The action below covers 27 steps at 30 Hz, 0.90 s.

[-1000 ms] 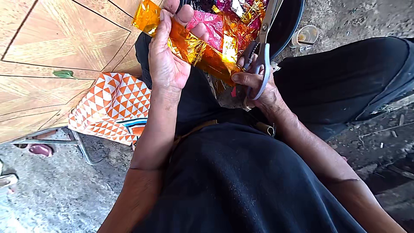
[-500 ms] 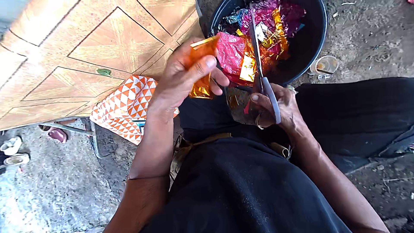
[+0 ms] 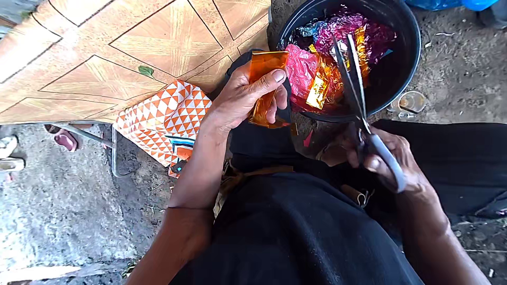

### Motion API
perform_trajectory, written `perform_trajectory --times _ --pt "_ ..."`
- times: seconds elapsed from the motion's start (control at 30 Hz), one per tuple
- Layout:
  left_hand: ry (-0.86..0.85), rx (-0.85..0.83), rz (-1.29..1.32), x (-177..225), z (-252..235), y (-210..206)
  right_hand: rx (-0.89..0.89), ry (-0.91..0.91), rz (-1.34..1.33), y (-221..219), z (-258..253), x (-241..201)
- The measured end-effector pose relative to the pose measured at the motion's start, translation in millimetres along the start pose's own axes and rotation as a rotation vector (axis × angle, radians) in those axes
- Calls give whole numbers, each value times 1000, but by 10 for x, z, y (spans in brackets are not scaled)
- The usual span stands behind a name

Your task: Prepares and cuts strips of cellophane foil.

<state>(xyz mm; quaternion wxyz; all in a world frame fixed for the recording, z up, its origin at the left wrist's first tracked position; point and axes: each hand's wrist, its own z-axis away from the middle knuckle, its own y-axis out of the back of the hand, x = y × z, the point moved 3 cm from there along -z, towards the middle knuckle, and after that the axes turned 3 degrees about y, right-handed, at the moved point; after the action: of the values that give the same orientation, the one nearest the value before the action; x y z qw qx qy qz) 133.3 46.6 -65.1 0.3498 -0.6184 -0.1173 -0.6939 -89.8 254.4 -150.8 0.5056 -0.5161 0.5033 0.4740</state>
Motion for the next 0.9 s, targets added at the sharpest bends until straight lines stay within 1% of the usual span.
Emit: perform_trajectory --times 0.1,0.17,0.23,0.33,0.43,0.5,0.6,0.67,0.73,0.83,0.9 --pt "-15 -91 122 41 25 72 -160 39 -105 -77 32 -114" --pt "-40 -99 161 58 35 99 -217 48 -181 -132 30 -144" --pt "-57 -82 189 60 44 110 -242 62 -199 -194 -2 -189" --pt "-74 -58 228 59 33 109 -236 86 -156 -252 -73 -220" --pt "-64 -41 255 52 28 105 -183 80 -33 -266 -124 -208" --pt "-65 -15 252 43 25 104 -150 61 -3 -259 -127 -157" --pt "-32 170 186 45 -1 106 -80 13 6 -258 -103 -47" --pt "-7 283 153 37 -40 152 -74 -6 9 -248 -102 3" --pt "-15 390 140 27 -54 237 -79 -37 8 -244 -99 41" --pt "-43 516 194 28 -37 405 -98 -71 -34 -261 -96 105" --pt "-85 592 267 30 -20 525 -117 -102 -121 -269 -98 168"
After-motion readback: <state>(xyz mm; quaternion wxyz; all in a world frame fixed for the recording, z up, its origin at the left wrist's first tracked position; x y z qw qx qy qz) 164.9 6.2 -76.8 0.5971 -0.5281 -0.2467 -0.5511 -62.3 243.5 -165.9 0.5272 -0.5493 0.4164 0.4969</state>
